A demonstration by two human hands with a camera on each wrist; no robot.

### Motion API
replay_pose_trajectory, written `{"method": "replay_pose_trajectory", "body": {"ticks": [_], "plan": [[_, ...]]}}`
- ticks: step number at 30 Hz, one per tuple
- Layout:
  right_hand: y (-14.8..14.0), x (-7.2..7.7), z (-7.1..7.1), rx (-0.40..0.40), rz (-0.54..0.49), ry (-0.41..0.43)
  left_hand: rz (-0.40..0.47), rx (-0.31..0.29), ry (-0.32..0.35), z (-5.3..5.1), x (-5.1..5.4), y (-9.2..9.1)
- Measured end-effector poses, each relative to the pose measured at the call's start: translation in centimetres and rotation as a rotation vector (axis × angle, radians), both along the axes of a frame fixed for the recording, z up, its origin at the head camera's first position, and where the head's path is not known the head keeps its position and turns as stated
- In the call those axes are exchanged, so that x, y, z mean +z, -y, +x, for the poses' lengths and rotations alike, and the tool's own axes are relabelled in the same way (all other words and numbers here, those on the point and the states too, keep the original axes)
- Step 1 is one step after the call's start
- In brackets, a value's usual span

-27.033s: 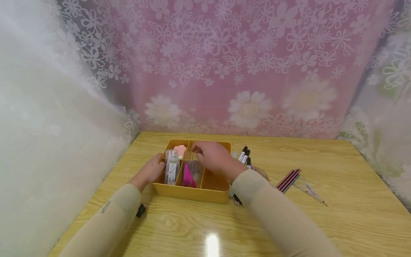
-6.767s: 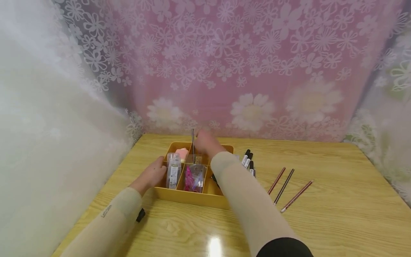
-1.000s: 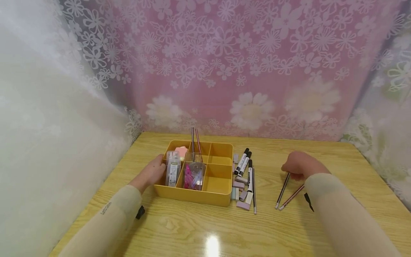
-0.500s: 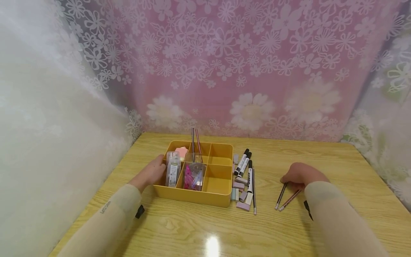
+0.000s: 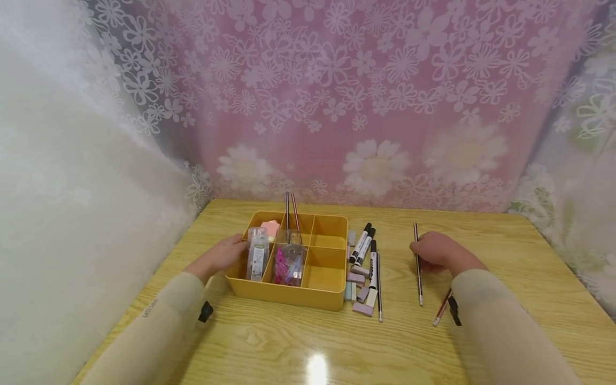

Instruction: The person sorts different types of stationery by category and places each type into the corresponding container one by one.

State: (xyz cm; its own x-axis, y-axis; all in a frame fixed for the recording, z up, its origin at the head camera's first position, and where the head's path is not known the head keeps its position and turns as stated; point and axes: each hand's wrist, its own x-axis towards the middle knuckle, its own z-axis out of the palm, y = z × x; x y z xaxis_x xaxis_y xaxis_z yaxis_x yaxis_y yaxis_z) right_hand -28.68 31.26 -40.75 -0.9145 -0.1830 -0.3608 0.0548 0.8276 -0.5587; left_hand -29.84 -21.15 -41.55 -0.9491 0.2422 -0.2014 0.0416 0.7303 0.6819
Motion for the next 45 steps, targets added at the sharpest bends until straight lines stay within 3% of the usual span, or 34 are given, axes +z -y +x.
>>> {"method": "replay_pose_trajectory", "body": {"ticks": [6, 16, 25, 30, 36, 45], "plan": [[3.0, 2.7, -0.4, 0.007, -0.100, -0.050, -0.020, -0.004, -0.006, -0.2, -0.1, 0.7], [9.1, 6.7, -1.1, -0.027, -0.337, -0.212, -0.104, 0.001, -0.099, 0.0, -0.5, 0.3], [15.7, 9.1, -2.3, -0.033, -0.457, -0.344, -0.094, 0.042, -0.094, 0.2, -0.7, -0.2], [18.6, 9.0, -3.1, -0.030, -0.454, -0.368, -0.098, 0.044, -0.096, 0.1, -0.6, -0.4], [21.0, 7.8, -4.0, -0.053, -0.435, -0.373, -0.103, 0.035, -0.101, 0.1, -0.7, -0.3], [22.1, 5.8, -4.8, 0.041, -0.229, -0.340, -0.097, 0.039, -0.094, 0.1, -0.8, -0.5]]}}
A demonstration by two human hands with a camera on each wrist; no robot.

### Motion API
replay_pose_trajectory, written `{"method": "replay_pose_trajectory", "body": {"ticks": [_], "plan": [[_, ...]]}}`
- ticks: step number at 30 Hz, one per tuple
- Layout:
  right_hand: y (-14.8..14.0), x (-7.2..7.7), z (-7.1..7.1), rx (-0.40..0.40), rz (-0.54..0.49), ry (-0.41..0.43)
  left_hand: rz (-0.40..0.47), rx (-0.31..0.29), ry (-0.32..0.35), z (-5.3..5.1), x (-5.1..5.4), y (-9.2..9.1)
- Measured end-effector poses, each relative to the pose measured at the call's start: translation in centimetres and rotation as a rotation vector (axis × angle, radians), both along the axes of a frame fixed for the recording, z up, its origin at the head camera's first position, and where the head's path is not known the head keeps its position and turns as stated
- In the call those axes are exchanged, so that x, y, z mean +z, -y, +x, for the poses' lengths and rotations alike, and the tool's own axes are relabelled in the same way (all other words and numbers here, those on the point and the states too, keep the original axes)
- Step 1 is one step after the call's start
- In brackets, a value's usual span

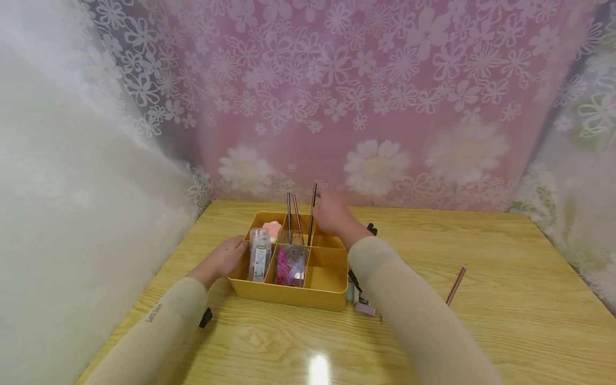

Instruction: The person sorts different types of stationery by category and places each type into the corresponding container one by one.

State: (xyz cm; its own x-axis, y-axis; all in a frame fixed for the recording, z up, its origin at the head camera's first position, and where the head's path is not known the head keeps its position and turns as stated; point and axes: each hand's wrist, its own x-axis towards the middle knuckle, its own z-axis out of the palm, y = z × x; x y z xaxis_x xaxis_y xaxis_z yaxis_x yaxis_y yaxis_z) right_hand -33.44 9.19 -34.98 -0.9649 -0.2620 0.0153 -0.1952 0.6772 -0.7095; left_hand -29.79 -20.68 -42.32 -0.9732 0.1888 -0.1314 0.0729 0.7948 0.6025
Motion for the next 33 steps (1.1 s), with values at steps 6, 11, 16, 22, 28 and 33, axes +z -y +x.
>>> {"method": "replay_pose_trajectory", "body": {"ticks": [6, 11, 16, 22, 28, 33], "plan": [[-1.0, -0.6, 0.0, 0.032, -0.014, 0.051, -0.001, 0.000, 0.006, 0.1, 0.2, -0.2], [-2.2, -0.5, 0.0, 0.042, -0.031, 0.071, -0.007, 0.002, 0.011, 0.0, 0.3, -0.1], [-3.7, 0.2, 0.9, 0.045, 0.016, 0.038, -0.002, 0.004, 0.018, 0.0, 0.4, 0.0], [-6.9, 0.5, 2.3, 0.047, 0.037, 0.060, 0.007, 0.005, 0.017, 0.0, 0.2, -0.1], [-11.0, -0.9, 3.8, -0.002, 0.131, 0.090, 0.014, 0.000, 0.025, -0.1, 0.1, -0.3], [-13.5, -2.2, 4.5, 0.030, 0.250, 0.129, -0.003, -0.009, 0.015, -0.2, 0.0, 0.0]]}}
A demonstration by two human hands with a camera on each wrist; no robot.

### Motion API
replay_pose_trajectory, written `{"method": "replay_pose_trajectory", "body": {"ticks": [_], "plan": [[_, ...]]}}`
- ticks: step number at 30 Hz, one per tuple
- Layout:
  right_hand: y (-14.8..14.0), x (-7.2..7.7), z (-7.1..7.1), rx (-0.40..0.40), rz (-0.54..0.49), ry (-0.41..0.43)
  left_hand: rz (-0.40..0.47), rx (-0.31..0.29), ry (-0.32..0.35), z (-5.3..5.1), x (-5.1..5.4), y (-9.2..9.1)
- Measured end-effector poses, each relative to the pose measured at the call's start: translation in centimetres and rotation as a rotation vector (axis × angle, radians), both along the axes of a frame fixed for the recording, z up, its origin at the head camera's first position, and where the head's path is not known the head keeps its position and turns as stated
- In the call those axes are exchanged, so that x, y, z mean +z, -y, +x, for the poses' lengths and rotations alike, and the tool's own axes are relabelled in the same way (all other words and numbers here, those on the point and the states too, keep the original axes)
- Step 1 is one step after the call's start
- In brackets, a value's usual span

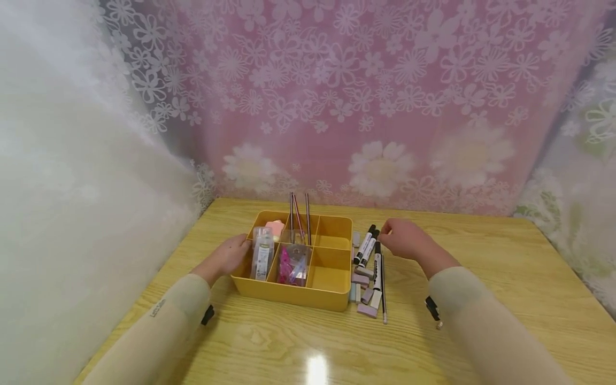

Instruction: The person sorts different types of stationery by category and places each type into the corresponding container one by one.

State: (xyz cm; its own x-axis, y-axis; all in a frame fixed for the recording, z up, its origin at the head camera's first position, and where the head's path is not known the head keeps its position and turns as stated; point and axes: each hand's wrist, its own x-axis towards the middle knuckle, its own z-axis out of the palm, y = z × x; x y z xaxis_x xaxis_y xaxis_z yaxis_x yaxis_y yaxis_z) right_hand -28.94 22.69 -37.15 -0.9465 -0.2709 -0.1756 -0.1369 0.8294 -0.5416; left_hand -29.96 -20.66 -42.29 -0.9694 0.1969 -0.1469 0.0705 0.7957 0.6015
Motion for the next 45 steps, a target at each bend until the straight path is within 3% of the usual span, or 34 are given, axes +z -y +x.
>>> {"method": "replay_pose_trajectory", "body": {"ticks": [6, 12, 18, 24, 45], "plan": [[-1.0, -1.7, 0.7, 0.045, 0.062, 0.154, -0.002, 0.005, 0.000, 0.1, 0.1, 0.2], [-0.4, -3.0, 1.0, 0.054, 0.149, 0.167, -0.001, 0.000, 0.002, 0.1, 0.1, 0.1], [0.3, -3.8, 0.9, -0.010, 0.200, 0.256, 0.002, 0.014, 0.012, 0.2, 0.1, 0.0], [0.3, -4.0, 1.0, -0.075, 0.180, 0.328, 0.005, 0.002, 0.002, 0.0, -0.1, 0.0], [0.5, -4.4, 1.6, -0.080, 0.231, 0.257, -0.002, 0.025, 0.019, 0.2, 0.3, -0.4]]}}
